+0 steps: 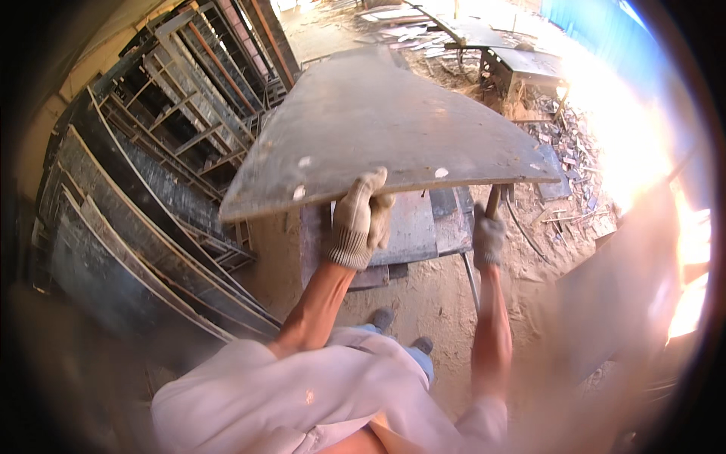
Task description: The person uses a hammer to strike and flatten a large, dark metal sheet resting on a workbench. They repeatedly hit the sheet's surface and edges, repositioning the sheet between strikes to work on different areas.
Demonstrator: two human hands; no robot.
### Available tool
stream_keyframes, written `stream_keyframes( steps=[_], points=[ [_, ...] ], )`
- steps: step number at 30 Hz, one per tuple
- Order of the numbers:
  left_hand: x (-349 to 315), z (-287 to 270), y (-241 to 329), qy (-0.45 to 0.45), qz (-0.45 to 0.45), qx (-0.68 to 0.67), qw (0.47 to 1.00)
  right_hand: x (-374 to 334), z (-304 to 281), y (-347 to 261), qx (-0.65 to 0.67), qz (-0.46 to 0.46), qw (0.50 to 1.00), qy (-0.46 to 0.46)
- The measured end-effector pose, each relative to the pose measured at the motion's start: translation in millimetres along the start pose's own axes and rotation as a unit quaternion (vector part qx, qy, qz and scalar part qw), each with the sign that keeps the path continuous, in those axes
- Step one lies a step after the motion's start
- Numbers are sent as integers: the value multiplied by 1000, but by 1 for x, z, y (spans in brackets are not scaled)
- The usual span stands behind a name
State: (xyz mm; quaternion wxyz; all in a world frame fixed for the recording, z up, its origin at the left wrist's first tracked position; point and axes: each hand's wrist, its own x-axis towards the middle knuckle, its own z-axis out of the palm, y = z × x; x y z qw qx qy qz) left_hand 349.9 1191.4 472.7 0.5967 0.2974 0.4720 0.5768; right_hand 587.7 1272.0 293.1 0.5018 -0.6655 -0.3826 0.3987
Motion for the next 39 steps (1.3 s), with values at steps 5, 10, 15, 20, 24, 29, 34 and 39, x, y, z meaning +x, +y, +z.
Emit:
stream_keyframes(
  steps=[5, 10, 15, 20, 24, 29, 34, 39],
  points=[
    [4, 13, 46, -90, 108, -113, 984, -38, -79, 16, -322, -273, 903, -84],
    [26, 4, 69, -103, 137, -124, 977, -2, -11, -6, -10, 6, 993, -116],
    [13, 15, 71, -104, 84, -129, 983, -61, -15, -127, -97, -51, 959, -263],
    [14, 23, 63, -68, 79, -126, 986, -107, -7, -176, -191, -57, 907, -370],
    [13, 23, 53, -72, 75, -125, 987, -114, -2, -184, -206, -23, 913, -351],
    [9, 13, 52, -35, 63, -111, 991, -132, -21, -172, -178, -73, 924, -330],
    [1, 9, 53, -3, 52, -122, 991, -138, 8, -133, -110, -91, 949, -279],
    [8, 24, 27, -141, -24, -144, 979, -40, 72, -57, -72, -257, 961, -68]
  ],
)
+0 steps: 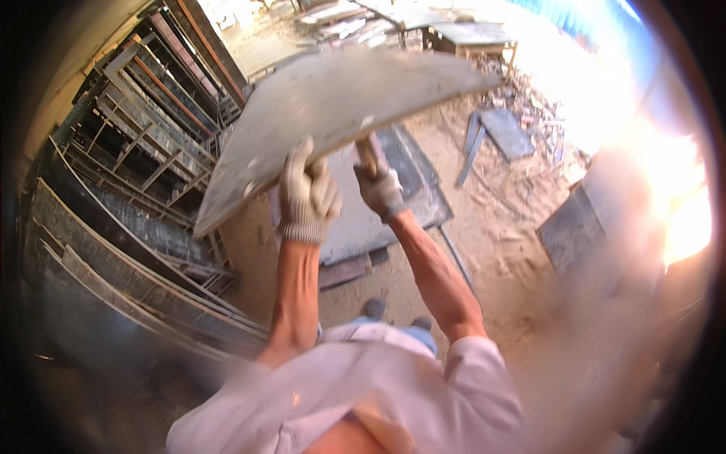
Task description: The person uses a hammer to strike and flatten a large, dark metal sheet resting on a workbench. They repeatedly hit the sheet's surface and edges, repositioning the sheet between strikes to work on different areas.
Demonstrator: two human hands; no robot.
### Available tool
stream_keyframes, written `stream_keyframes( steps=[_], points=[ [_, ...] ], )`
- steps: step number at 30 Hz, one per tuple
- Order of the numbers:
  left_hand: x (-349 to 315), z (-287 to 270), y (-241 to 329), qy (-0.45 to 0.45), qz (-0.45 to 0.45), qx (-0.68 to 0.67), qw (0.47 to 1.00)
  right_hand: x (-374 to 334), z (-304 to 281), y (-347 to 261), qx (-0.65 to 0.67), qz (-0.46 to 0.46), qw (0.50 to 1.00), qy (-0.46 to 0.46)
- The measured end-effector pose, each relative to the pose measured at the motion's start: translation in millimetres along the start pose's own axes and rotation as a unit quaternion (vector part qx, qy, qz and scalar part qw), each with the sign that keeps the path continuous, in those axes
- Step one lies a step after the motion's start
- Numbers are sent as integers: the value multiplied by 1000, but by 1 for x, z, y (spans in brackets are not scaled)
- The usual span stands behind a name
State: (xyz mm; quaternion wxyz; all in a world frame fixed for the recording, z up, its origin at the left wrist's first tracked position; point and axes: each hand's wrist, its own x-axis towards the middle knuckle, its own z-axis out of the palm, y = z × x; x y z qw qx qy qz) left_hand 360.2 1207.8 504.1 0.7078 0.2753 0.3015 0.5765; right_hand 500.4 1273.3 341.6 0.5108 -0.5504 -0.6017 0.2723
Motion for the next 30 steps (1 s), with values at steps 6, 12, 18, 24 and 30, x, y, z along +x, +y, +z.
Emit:
stream_keyframes(
  steps=[6, 12, 18, 24, 30],
  points=[
    [-2, -33, 3, 92, 92, 37, 991, -21, -5, -1, 15, 0, 995, -104],
    [-12, 10, -1, 66, 53, 39, 996, 61, 20, 64, -10, 157, 985, -67],
    [-18, 7, 39, 72, 126, 66, 987, -24, 35, 22, 296, 360, 876, -122],
    [-26, -5, 0, 116, 2, 30, 993, -43, 9, -79, 614, 188, 761, -92],
    [-86, -21, -28, -34, 43, 215, 975, -17, -29, -82, 667, 124, 734, -31]
  ],
)
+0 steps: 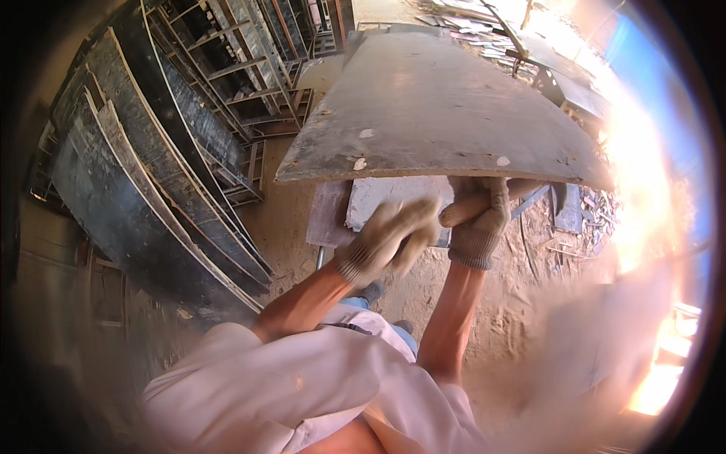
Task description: The person uses a hammer to strike and flatten a large, dark metal sheet resting on a workbench. They repeatedly hit the sheet's surface and edges, repositioning the sheet between strikes to work on different areas.
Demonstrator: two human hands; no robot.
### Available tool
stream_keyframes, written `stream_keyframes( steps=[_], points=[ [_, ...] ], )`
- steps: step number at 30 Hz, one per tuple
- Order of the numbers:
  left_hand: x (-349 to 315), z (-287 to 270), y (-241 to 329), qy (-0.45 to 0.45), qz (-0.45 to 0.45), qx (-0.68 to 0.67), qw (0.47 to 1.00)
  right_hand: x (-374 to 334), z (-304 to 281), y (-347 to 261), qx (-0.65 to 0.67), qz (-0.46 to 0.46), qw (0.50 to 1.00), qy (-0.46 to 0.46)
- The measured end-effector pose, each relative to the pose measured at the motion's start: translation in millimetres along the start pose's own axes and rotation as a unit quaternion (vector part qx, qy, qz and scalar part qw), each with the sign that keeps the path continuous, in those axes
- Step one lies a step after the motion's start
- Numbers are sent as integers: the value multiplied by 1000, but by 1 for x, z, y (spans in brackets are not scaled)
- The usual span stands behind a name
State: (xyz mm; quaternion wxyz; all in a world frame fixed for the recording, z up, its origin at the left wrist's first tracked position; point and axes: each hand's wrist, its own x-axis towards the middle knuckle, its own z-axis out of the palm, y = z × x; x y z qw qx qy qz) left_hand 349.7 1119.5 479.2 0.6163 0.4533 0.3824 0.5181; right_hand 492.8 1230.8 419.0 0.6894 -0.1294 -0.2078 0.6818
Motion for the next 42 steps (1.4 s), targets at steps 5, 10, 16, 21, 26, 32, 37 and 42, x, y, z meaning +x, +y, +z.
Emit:
stream_keyframes(
  steps=[5, 10, 16, 21, 26, 32, 37, 42],
  points=[
    [-97, -88, -22, 302, -8, -10, 953, 1, 1, -4, 38, -7, 999, -1],
    [-35, -146, 42, 216, -58, -108, 969, -3, 3, -12, -19, -24, 999, -19],
    [-6, -150, 34, 90, -26, -225, 970, -9, -27, -30, -137, 50, 989, -2],
    [23, -123, 46, 50, -2, -142, 989, -76, -77, -7, -391, 219, 871, 203],
    [49, -91, 61, 58, -96, -13, 994, -94, -31, 29, -465, 298, 832, 41],
    [64, -52, 46, 34, -137, 183, 973, -112, -33, 44, -387, 338, 858, -11],
    [65, -33, 14, 19, -218, 278, 935, -147, -70, 72, -258, 367, 894, 8],
    [65, -17, -9, 21, -261, 315, 912, -165, -105, 88, -267, 364, 892, 19]
  ],
)
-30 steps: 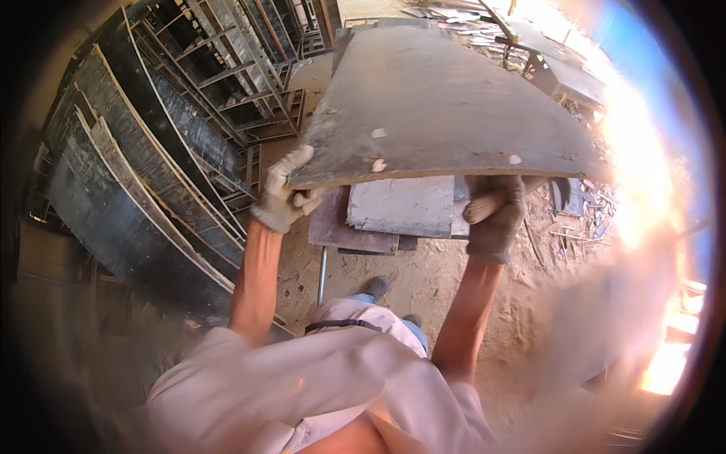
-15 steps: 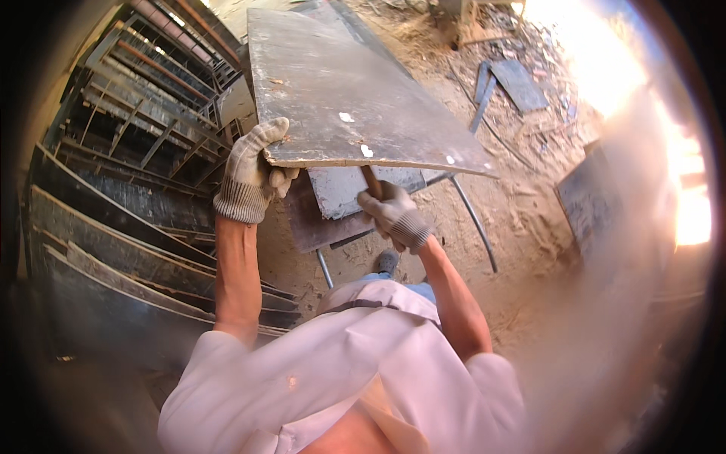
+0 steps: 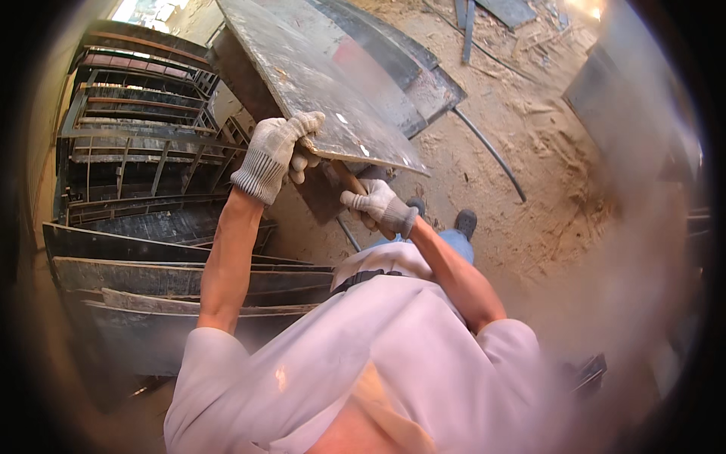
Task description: The person uses a hammer to strike and flatten a large, dark metal sheet resting on a workbench. They repeatedly hit the sheet's surface and edges, repositioning the sheet between strikes to work on different areas.
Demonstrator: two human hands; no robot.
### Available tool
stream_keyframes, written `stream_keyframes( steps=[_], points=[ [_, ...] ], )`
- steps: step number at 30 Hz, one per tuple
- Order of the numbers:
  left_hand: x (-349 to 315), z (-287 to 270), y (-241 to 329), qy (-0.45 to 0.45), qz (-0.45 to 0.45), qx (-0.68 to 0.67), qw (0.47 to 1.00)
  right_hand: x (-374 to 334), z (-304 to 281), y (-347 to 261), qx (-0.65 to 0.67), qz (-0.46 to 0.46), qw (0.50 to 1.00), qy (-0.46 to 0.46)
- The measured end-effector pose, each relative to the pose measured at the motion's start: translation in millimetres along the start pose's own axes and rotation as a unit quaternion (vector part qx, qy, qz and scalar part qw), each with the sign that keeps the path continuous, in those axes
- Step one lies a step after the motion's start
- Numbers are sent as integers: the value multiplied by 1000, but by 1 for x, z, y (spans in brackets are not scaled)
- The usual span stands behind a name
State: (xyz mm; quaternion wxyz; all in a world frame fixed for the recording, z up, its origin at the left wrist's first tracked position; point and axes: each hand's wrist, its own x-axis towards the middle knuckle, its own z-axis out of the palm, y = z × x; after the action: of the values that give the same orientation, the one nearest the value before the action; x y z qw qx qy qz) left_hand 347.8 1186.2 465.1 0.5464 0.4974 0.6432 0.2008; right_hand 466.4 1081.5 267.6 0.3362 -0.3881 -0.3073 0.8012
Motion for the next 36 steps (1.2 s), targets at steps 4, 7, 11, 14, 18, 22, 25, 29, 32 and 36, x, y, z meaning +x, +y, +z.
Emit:
stream_keyframes(
  steps=[4, 7, 11, 14, 18, 22, 25, 29, 32, 36],
  points=[
    [11, 19, -10, -5, -12, 33, 999, -3, -15, 18, 36, -14, 999, -10],
    [24, 46, -11, 4, -33, 49, 998, -1, -35, 41, 51, -35, 998, -11],
    [49, 92, -17, 22, -28, 92, 995, -11, -52, 52, 88, -44, 995, 25],
    [65, 123, -8, 36, -10, 105, 994, -21, -61, 54, 137, -60, 987, 65],
    [83, 145, 11, 25, 12, 114, 993, -17, -69, 41, 169, -101, 979, 58],
    [94, 155, 14, 7, -5, 122, 992, -1, -68, 44, 148, -112, 971, 148],
    [91, 174, 20, 19, -1, 139, 990, 77, -73, 16, 148, -88, 937, 303],
    [100, 171, 25, -16, 28, 75, 997, 134, -63, 17, 132, -101, 904, 395],
    [91, 157, 13, 9, 8, 88, 996, 113, -30, 45, 159, -105, 895, 404],
    [92, 144, 7, 0, 20, 51, 999, 119, -55, 107, 209, -152, 933, 251]
  ],
)
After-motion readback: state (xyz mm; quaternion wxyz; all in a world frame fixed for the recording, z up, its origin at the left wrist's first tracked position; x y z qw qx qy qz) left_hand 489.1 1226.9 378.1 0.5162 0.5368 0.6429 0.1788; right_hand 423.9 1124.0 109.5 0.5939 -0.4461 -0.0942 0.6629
